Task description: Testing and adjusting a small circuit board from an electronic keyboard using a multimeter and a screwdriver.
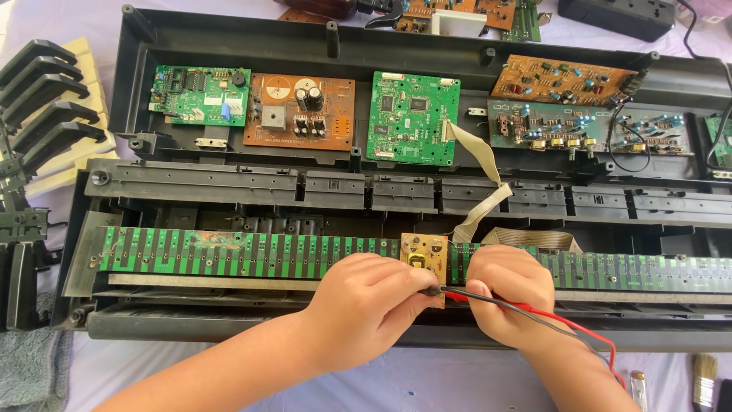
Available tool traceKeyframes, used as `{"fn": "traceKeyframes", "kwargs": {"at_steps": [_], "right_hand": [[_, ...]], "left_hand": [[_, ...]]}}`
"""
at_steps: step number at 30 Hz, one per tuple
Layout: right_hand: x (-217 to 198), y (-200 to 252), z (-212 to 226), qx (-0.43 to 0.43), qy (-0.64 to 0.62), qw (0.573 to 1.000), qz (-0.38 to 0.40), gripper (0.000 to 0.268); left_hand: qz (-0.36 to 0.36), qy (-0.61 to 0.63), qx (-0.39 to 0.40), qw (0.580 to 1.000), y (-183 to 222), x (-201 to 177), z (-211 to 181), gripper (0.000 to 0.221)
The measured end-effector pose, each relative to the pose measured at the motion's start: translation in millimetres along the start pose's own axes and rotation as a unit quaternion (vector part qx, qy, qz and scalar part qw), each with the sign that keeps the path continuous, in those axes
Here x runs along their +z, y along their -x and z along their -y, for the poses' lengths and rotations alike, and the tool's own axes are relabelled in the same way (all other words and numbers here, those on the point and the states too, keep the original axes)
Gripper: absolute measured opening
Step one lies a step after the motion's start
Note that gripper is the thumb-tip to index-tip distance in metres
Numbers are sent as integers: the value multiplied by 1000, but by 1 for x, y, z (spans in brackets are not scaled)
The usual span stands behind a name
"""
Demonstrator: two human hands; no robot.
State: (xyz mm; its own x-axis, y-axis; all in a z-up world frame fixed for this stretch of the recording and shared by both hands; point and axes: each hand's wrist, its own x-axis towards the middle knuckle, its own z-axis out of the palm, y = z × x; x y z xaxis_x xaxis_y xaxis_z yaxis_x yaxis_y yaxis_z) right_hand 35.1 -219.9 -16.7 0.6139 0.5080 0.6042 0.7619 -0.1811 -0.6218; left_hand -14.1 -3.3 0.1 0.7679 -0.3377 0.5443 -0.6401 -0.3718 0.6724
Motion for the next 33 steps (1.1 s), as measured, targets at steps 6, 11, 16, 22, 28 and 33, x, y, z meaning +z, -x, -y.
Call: {"fn": "traceKeyframes", "kwargs": {"at_steps": [6, 11, 16, 22, 28, 33], "right_hand": [[-1, 1, 0, 21, -15, 999, 28, 43], [-2, -16, 11, 16, -54, 998, -21, 44], [-4, 8, 9, 98, -23, 992, -73, 46], [17, 39, 46, 228, 150, 962, -22, 36], [39, 53, 66, 291, 340, 894, -10, 17], [41, 29, 77, 476, 292, 825, 87, 18]], "left_hand": [[-3, 2, 2, 1000, 2, 1, 1, 12], [-2, 8, -7, 1000, -1, 0, 0, 12], [-26, -1, 4, 1000, 3, 3, 1, 15], [-6, 2, -31, 999, 4, 1, -2, 11], [17, 7, -67, 998, 7, 1, -3, 11], [47, 4, -110, 993, 7, -1, -3, 11]]}}
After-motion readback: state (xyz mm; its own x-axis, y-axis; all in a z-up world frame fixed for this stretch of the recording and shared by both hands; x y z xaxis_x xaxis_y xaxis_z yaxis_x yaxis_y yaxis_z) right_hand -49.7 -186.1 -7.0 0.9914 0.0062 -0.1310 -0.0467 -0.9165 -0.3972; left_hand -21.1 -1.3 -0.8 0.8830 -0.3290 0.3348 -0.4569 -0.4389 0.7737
